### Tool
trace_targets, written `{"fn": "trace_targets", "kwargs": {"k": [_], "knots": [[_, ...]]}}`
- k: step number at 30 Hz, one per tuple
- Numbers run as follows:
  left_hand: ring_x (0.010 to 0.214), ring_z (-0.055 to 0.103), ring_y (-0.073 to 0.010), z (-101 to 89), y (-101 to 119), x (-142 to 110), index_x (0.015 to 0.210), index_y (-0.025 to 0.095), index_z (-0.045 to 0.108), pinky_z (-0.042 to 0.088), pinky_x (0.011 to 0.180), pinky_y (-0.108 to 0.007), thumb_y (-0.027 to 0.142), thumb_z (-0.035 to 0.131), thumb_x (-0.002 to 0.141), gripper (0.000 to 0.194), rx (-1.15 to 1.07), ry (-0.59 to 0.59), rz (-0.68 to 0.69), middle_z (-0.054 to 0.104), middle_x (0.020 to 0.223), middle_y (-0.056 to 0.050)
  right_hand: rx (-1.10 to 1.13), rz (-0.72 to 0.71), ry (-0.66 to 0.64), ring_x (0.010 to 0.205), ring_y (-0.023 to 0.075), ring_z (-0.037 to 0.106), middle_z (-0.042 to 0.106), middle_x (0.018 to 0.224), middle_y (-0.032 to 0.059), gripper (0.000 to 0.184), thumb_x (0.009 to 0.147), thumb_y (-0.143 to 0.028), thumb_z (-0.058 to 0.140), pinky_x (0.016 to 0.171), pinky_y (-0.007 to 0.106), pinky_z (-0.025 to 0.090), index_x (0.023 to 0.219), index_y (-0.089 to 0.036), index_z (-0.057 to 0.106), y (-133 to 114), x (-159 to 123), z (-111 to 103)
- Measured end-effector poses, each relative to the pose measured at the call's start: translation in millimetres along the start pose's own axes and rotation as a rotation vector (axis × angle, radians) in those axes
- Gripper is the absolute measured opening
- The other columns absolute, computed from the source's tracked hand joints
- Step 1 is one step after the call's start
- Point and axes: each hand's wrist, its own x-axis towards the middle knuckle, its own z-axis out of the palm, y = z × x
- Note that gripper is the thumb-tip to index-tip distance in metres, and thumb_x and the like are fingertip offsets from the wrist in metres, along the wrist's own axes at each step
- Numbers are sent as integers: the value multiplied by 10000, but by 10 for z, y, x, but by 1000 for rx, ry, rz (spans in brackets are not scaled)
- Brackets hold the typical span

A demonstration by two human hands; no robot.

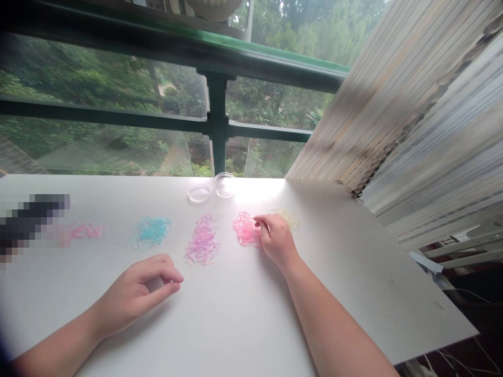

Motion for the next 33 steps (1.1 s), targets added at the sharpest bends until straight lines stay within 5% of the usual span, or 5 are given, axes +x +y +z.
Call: {"fn": "trace_targets", "kwargs": {"k": [9,25,33], "knots": [[716,581,-121,-4,3,-8,797,205,657,480,693,-228,219,516,837,147,3,-9,-10,630,769,-23,193,125,78,776,167,647,712,818,22,266,842,-177,385,753,320,486,998,-203,598,-10,-38,-15],[696,572,-121,44,18,-14,767,201,656,468,689,-225,232,519,832,155,-27,65,-12,616,740,-21,-7,100,-37,626,155,607,672,674,4,232,810,-191,447,617,268,457,875,-208,670,-41,-11,-31],[718,576,-112,1,-12,0,793,212,658,459,699,-214,211,528,831,136,-14,-9,-14,614,764,-9,-98,101,-35,613,161,577,669,697,21,208,799,-260,501,593,274,429,812,-216,703,-10,-2,-28]]}}
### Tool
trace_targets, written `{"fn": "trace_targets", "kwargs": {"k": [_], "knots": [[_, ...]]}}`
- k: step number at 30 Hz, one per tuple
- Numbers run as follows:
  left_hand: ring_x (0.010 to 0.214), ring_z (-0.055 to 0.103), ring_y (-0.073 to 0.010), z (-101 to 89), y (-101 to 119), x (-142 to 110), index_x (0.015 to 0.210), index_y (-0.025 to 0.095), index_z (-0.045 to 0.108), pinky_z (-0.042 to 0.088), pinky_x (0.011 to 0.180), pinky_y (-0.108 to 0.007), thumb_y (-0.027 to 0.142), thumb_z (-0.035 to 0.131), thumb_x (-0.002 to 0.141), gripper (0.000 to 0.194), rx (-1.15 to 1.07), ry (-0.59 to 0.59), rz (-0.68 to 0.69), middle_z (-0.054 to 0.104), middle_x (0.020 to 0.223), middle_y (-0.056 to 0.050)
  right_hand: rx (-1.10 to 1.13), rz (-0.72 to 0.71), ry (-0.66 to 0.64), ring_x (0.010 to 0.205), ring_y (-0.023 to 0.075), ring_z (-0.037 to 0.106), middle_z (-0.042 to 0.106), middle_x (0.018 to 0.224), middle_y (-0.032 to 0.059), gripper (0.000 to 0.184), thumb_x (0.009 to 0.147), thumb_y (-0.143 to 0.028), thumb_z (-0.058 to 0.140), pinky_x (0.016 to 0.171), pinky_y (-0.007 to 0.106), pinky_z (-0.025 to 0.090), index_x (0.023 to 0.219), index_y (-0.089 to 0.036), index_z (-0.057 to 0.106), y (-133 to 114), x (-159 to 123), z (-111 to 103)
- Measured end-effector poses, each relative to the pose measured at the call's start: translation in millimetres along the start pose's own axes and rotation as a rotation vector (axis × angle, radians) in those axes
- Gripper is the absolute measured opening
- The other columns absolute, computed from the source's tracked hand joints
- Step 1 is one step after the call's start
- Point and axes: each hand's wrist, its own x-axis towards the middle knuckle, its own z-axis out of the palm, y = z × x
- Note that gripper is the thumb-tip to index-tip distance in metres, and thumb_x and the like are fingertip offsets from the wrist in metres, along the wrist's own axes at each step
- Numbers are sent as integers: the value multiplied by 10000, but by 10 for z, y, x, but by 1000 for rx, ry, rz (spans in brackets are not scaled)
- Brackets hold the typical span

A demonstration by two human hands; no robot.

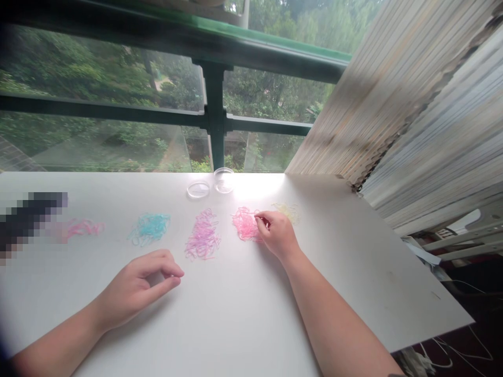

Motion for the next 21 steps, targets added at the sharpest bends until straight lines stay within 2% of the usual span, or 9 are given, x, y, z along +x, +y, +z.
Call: {"fn": "trace_targets", "kwargs": {"k": [5,12,21], "knots": [[722,576,-110,3,-9,-7,803,211,658,456,699,-214,210,530,833,132,-8,-1,1,612,770,-9,-15,31,-5,599,150,578,660,664,10,193,796,-259,507,583,255,412,767,-208,691,-14,7,-22],[727,571,-109,8,-25,10,810,213,654,455,703,-216,210,527,838,130,-7,-1,6,609,775,-8,-17,162,-33,630,150,619,649,580,-23,249,866,-264,405,612,242,407,878,-217,649,-14,19,-102],[727,571,-109,4,-23,-22,806,213,655,455,701,-213,212,531,837,127,-6,-6,4,611,776,-8,-67,182,-23,652,158,624,661,596,-27,240,865,-267,399,643,255,406,878,-229,636,-3,30,-111]]}}
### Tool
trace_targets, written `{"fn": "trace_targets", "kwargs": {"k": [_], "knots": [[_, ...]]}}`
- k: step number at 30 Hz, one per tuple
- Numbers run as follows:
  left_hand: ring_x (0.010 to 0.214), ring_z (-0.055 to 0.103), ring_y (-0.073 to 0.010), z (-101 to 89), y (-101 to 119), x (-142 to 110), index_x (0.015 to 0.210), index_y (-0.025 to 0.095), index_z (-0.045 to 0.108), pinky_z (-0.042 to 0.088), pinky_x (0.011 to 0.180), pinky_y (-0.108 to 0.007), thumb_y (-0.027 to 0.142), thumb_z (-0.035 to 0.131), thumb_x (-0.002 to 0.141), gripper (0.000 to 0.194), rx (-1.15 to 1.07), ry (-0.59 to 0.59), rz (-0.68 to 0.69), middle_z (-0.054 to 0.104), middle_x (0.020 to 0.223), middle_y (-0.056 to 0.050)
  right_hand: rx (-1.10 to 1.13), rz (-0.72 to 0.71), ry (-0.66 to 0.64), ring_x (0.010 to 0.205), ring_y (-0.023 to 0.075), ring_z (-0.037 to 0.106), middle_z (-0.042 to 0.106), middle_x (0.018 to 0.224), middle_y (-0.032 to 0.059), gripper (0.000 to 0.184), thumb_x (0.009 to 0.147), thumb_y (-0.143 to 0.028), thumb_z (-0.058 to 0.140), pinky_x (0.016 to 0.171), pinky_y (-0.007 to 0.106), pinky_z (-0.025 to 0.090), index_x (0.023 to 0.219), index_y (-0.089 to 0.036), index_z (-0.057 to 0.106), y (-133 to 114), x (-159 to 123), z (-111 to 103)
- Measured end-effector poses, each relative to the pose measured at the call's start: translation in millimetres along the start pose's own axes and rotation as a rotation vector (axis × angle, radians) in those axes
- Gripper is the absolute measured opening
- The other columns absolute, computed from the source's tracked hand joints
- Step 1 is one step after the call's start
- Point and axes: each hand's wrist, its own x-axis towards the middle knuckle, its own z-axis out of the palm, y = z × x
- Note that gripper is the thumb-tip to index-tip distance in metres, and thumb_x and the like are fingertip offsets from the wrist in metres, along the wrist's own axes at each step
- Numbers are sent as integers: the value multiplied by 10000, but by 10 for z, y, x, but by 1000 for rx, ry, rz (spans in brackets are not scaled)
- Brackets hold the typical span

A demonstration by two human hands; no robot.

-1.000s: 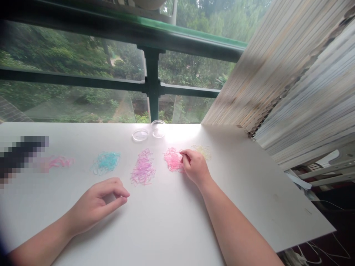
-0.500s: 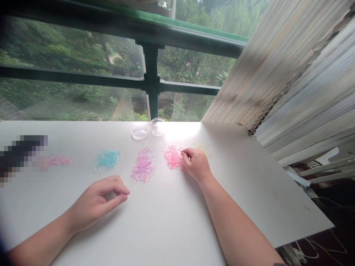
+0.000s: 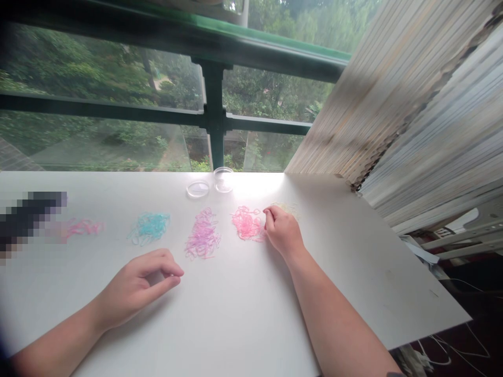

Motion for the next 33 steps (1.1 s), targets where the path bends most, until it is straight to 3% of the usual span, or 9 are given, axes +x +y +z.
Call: {"fn": "trace_targets", "kwargs": {"k": [8,15,23,33], "knots": [[715,572,-106,10,-7,9,807,214,658,454,692,-209,211,534,833,127,-2,10,7,609,764,-5,120,-97,22,687,146,617,690,743,-7,210,863,-253,418,658,250,422,897,-218,622,15,-14,49],[703,574,-109,25,19,6,790,207,655,456,681,-209,213,527,833,134,-3,44,15,614,752,-10,281,-97,-16,714,146,630,712,795,6,213,869,-260,415,694,264,452,928,-213,614,11,-36,84],[689,565,-107,60,48,1,767,210,654,447,681,-209,216,528,825,138,-33,93,2,608,736,-5,230,-2,-20,691,150,629,717,790,-3,219,860,-276,419,681,271,454,915,-225,625,5,-24,79],[688,565,-117,56,63,4,763,201,653,463,682,-223,232,520,828,151,-23,91,11,616,732,-17,190,-30,35,781,165,629,713,831,23,221,840,-275,426,714,274,442,893,-205,629,-1,-17,68]]}}
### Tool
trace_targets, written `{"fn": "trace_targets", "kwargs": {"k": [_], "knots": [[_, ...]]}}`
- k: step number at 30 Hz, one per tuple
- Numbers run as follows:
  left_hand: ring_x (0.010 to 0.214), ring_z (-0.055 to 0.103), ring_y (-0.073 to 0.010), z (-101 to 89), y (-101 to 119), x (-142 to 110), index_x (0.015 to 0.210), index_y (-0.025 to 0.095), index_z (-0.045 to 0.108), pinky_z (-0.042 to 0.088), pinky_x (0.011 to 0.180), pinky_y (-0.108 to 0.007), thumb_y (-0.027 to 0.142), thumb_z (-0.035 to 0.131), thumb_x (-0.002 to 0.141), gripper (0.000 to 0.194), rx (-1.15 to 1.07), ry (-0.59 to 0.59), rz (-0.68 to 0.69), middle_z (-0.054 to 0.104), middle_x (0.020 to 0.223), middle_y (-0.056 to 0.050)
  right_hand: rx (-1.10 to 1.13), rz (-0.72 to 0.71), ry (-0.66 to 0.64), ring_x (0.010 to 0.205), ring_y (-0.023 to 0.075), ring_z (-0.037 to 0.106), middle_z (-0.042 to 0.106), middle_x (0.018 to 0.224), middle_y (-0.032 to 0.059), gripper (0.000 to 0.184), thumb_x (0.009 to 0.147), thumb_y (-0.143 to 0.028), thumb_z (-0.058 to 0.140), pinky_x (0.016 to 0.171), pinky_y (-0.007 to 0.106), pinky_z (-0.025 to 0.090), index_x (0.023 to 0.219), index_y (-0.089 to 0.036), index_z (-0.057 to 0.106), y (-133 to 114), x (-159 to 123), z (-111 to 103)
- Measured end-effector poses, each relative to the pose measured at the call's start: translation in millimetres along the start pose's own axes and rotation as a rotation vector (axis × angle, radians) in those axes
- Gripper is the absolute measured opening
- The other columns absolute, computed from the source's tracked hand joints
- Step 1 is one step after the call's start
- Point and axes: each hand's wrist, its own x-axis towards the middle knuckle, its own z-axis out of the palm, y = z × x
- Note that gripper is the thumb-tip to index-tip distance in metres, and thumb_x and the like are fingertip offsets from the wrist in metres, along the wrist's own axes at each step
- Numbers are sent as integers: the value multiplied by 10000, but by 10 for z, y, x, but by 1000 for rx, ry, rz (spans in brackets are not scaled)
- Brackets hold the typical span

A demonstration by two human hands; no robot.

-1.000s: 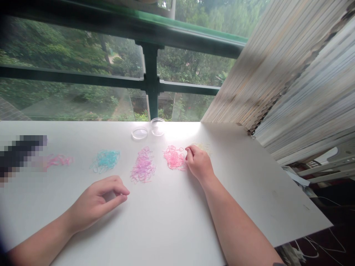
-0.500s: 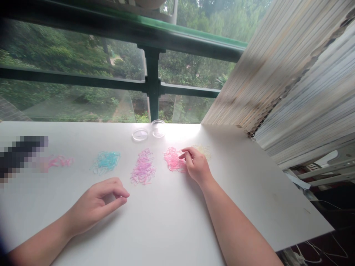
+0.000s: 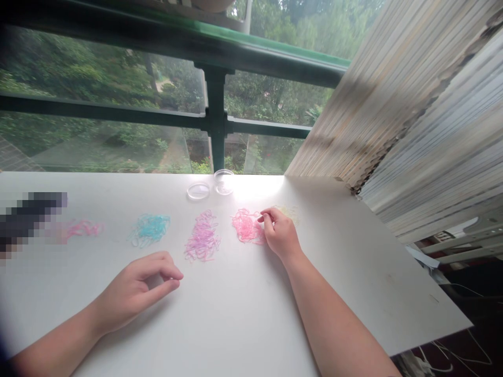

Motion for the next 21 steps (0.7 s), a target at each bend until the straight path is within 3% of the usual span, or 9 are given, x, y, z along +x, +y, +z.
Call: {"fn": "trace_targets", "kwargs": {"k": [14,21], "knots": [[683,564,-115,6,0,-4,761,204,659,455,676,-220,231,527,826,150,-5,2,-9,609,733,-15,-46,9,14,783,169,633,718,847,22,217,845,-272,418,700,273,436,890,-211,621,15,12,1],[686,567,-117,1,-1,-4,758,201,654,465,677,-221,234,520,829,156,16,-3,-1,616,732,-18,-118,-71,51,833,192,615,702,883,40,221,837,-232,408,758,316,447,890,-206,621,47,30,-6]]}}
